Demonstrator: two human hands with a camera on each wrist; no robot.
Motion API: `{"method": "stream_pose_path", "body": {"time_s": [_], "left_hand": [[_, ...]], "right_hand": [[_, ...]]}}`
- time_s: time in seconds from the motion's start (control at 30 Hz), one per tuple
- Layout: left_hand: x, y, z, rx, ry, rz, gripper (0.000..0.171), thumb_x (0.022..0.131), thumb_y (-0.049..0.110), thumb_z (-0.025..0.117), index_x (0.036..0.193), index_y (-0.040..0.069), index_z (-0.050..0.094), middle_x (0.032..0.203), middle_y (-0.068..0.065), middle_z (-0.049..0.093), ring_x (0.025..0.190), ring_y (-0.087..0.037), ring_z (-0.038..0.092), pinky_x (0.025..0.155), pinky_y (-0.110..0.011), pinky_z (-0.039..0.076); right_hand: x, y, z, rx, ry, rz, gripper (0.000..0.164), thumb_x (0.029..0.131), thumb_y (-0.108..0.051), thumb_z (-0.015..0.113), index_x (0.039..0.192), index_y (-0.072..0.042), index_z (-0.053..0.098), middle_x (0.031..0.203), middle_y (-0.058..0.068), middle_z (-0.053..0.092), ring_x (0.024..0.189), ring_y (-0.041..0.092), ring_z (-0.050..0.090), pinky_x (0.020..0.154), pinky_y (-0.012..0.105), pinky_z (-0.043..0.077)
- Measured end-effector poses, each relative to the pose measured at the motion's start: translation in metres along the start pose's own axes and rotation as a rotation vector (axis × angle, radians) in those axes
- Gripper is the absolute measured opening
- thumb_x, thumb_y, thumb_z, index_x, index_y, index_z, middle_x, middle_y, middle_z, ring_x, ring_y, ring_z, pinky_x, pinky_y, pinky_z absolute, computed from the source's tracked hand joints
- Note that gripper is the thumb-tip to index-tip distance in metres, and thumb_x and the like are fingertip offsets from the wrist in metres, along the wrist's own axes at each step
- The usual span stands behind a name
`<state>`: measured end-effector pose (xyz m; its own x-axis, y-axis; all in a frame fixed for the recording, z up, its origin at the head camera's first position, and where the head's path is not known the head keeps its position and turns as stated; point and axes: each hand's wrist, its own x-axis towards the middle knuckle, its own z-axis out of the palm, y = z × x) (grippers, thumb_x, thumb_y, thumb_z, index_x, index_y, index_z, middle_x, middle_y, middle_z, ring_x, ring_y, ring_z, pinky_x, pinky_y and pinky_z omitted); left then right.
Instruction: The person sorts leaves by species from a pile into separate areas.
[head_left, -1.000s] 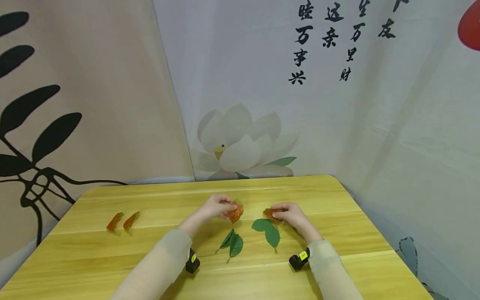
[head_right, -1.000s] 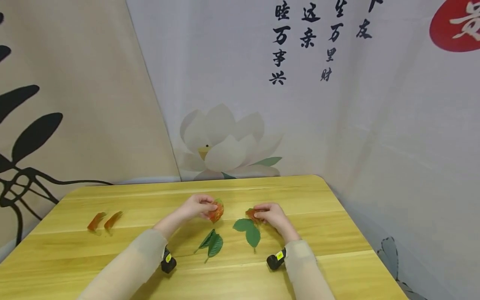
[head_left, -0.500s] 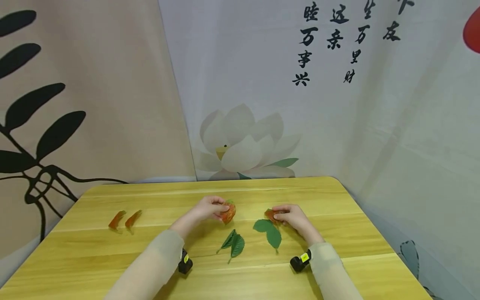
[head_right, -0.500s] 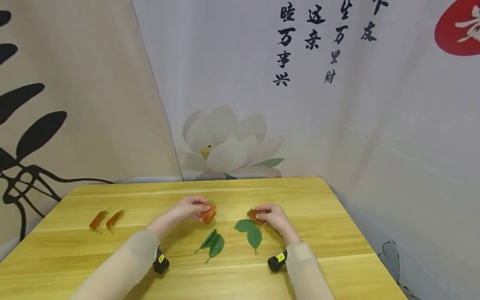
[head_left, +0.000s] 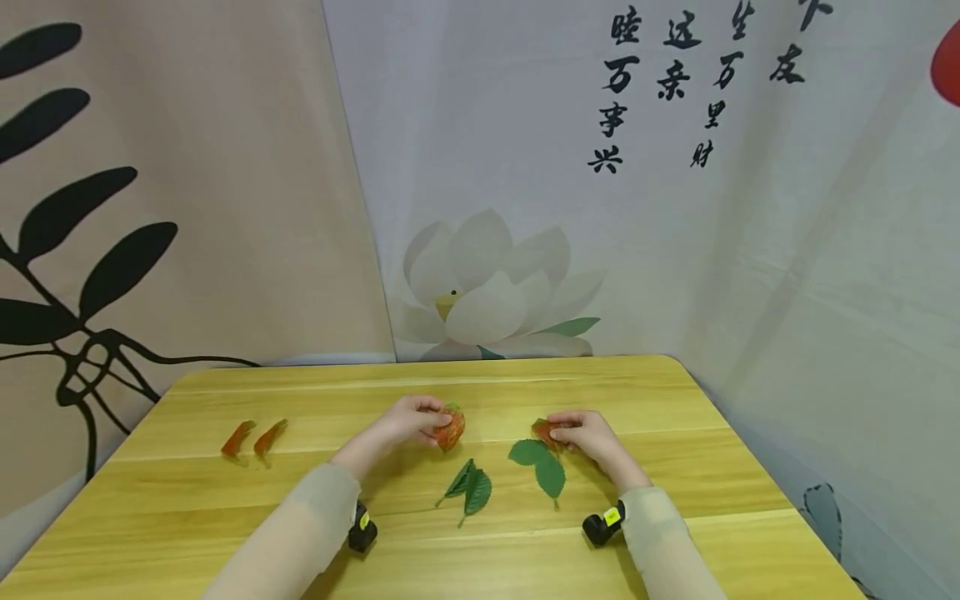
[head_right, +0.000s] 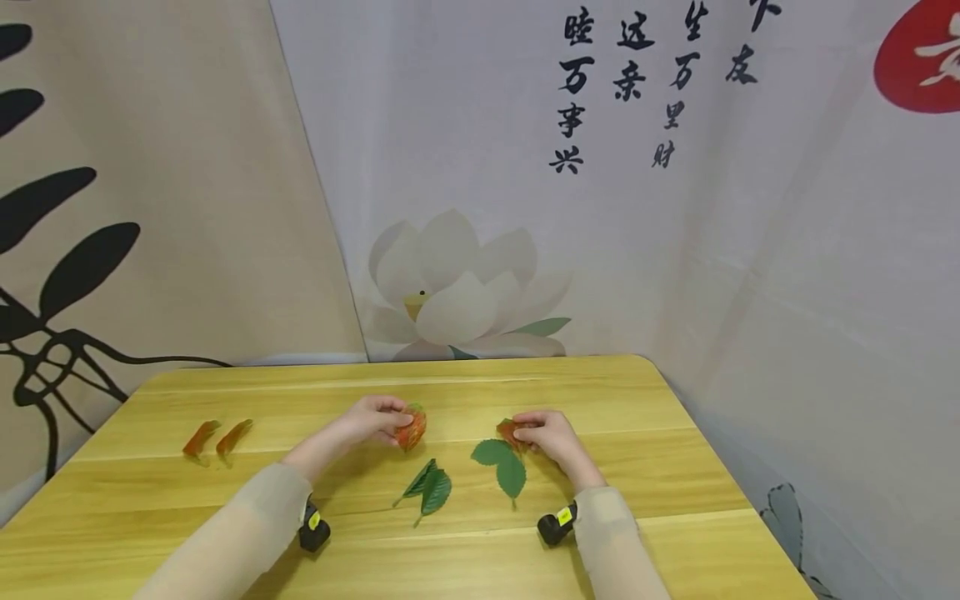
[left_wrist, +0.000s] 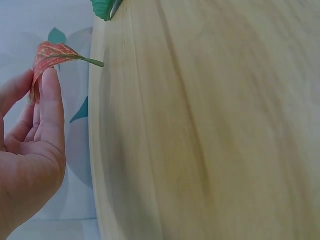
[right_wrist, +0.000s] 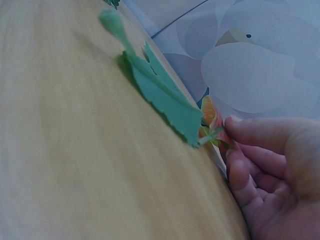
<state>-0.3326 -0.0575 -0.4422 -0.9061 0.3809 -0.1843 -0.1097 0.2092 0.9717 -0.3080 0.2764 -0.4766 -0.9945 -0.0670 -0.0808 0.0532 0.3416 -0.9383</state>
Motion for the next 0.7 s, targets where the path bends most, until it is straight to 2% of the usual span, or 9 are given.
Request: {"method": "stream_pose_path", "body": {"time_s": [0.23,0.47,0.57,0.7], "left_hand": [[-0.006,-0.004,-0.012,0.033,0.002,-0.026,0.029,0.092,0.01,0.067,0.114,-0.006,0.058,0.097,-0.011,0.061,0.064,-0.016,0.06,0.061,-0.031,0.055],[-0.02,-0.008,-0.029,0.11,-0.053,-0.059,0.034,0.094,0.011,0.064,0.12,-0.007,0.053,0.071,-0.004,0.057,0.051,-0.01,0.052,0.048,-0.023,0.045],[-0.023,-0.011,-0.037,0.129,-0.06,-0.071,0.029,0.095,0.011,0.063,0.116,-0.005,0.053,0.066,-0.002,0.054,0.049,-0.009,0.05,0.046,-0.021,0.043],[-0.027,-0.015,-0.046,0.137,-0.09,-0.087,0.016,0.097,0.011,0.06,0.103,-0.001,0.051,0.062,-0.002,0.052,0.049,-0.009,0.05,0.046,-0.021,0.043]], "right_hand": [[0.0,0.001,-0.002,0.003,-0.009,-0.008,0.029,0.087,-0.003,0.069,0.116,0.003,0.068,0.11,0.015,0.068,0.063,0.015,0.053,0.055,0.024,0.046],[0.0,0.0,-0.004,0.005,-0.015,-0.018,0.03,0.088,-0.004,0.069,0.117,0.004,0.068,0.108,0.014,0.068,0.064,0.015,0.053,0.056,0.025,0.046],[0.0,0.0,-0.004,0.009,-0.016,-0.022,0.03,0.088,-0.004,0.069,0.117,0.004,0.068,0.108,0.013,0.069,0.063,0.015,0.052,0.055,0.025,0.046],[0.001,0.001,-0.003,0.007,-0.014,-0.022,0.03,0.089,-0.004,0.068,0.117,0.004,0.067,0.107,0.013,0.069,0.065,0.015,0.054,0.055,0.025,0.046]]}}
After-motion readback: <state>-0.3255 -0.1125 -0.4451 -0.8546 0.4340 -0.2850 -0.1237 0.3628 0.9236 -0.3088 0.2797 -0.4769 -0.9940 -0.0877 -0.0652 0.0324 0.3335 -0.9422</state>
